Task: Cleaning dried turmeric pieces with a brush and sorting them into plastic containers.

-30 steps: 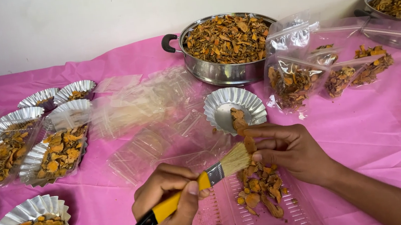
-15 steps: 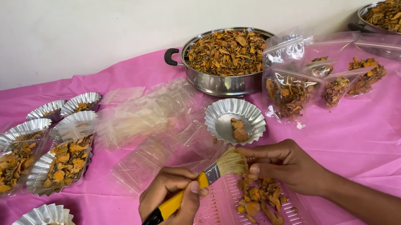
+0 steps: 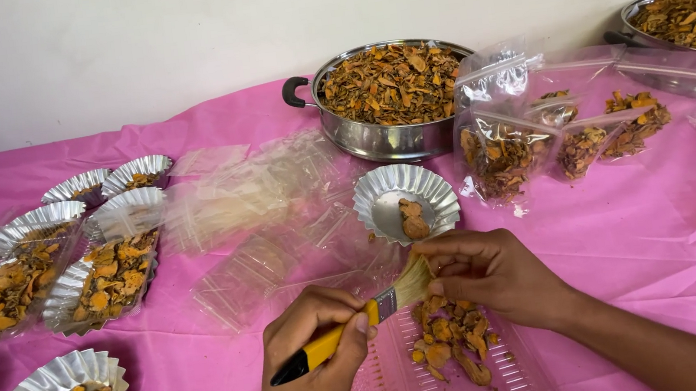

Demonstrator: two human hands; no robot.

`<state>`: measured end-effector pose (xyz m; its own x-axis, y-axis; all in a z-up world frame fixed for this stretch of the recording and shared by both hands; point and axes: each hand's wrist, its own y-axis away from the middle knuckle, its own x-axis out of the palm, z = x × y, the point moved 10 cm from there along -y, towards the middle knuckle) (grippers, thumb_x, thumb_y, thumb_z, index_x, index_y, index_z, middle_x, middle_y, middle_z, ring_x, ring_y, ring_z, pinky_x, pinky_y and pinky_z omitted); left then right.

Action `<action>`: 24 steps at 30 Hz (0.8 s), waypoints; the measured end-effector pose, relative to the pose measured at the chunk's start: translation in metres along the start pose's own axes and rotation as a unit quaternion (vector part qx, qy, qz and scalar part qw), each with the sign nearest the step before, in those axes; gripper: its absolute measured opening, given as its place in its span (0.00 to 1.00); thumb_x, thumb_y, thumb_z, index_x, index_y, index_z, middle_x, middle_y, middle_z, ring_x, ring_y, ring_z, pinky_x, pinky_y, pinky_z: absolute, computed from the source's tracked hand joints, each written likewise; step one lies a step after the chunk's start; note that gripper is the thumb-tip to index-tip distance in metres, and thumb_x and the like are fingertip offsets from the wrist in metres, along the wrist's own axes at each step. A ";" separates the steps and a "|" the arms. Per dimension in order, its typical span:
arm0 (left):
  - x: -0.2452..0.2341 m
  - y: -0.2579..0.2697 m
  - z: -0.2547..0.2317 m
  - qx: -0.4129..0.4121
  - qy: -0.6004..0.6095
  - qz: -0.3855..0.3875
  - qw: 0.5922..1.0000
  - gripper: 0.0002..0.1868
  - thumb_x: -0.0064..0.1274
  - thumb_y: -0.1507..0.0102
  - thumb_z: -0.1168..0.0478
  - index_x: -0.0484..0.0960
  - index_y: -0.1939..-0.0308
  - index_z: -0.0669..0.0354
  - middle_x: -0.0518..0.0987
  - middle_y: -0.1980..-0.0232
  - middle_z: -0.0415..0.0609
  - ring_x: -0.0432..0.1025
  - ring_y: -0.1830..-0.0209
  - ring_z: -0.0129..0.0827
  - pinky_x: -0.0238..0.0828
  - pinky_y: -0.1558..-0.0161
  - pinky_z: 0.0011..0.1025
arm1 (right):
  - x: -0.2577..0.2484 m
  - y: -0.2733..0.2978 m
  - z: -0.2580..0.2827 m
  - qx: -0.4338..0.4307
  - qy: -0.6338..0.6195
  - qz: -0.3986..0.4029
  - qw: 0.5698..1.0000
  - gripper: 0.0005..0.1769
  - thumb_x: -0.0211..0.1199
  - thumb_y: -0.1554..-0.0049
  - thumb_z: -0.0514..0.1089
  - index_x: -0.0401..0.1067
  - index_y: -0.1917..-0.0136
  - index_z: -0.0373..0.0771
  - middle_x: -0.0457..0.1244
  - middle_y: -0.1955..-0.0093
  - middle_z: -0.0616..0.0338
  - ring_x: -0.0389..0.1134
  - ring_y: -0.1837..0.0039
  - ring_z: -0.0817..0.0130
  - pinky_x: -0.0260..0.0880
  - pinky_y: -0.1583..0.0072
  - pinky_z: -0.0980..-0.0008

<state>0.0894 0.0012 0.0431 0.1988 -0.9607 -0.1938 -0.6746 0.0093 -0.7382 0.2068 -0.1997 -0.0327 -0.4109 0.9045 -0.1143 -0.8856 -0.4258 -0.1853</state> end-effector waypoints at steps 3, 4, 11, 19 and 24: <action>-0.001 -0.002 -0.004 0.005 -0.016 0.004 1.000 0.05 0.56 0.40 0.69 0.80 0.71 0.58 0.82 0.67 0.45 0.77 0.70 0.26 0.73 0.68 0.22 | -0.001 0.000 0.008 -0.024 0.101 -0.010 0.995 0.27 0.75 0.50 0.33 0.82 0.37 0.45 0.70 0.42 0.64 0.71 0.51 0.78 0.72 0.49 0.80; -0.004 -0.002 -0.008 0.007 -0.016 0.003 1.000 0.05 0.56 0.40 0.69 0.80 0.71 0.58 0.82 0.67 0.45 0.77 0.70 0.26 0.73 0.68 0.22 | 0.000 0.000 0.007 -0.025 0.101 -0.010 0.995 0.27 0.75 0.50 0.33 0.82 0.37 0.45 0.70 0.42 0.64 0.71 0.51 0.78 0.72 0.49 0.80; 0.005 0.002 -0.006 0.027 0.026 0.010 0.999 0.03 0.58 0.38 0.67 0.80 0.67 0.60 0.83 0.65 0.49 0.78 0.69 0.27 0.74 0.69 0.21 | 0.021 0.011 0.030 -0.193 0.396 0.005 0.898 0.33 0.71 0.52 0.37 0.71 0.32 0.39 0.70 0.42 0.54 0.73 0.46 0.62 0.77 0.42 0.64; 0.003 0.003 -0.006 0.026 -0.039 0.005 0.999 0.05 0.57 0.43 0.72 0.79 0.72 0.61 0.83 0.67 0.50 0.78 0.71 0.26 0.72 0.76 0.17 | 0.041 0.023 0.030 -0.253 0.521 0.051 0.813 0.22 0.65 0.43 0.47 0.74 0.37 0.37 0.68 0.43 0.54 0.69 0.42 0.57 0.75 0.43 0.58; 0.017 0.002 0.001 -0.017 0.062 0.071 0.995 0.04 0.61 0.41 0.69 0.81 0.69 0.60 0.83 0.65 0.49 0.79 0.67 0.28 0.76 0.68 0.24 | 0.047 0.023 0.014 -0.200 0.465 0.129 0.853 0.34 0.74 0.56 0.38 0.73 0.35 0.39 0.66 0.40 0.53 0.67 0.39 0.54 0.69 0.37 0.58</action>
<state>0.0921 -0.0149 0.0371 0.0126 -0.9772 -0.2120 -0.7133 0.1398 -0.6867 0.1642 -0.1670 -0.0290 -0.0671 0.4478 -0.8916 -0.5715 -0.7498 -0.3335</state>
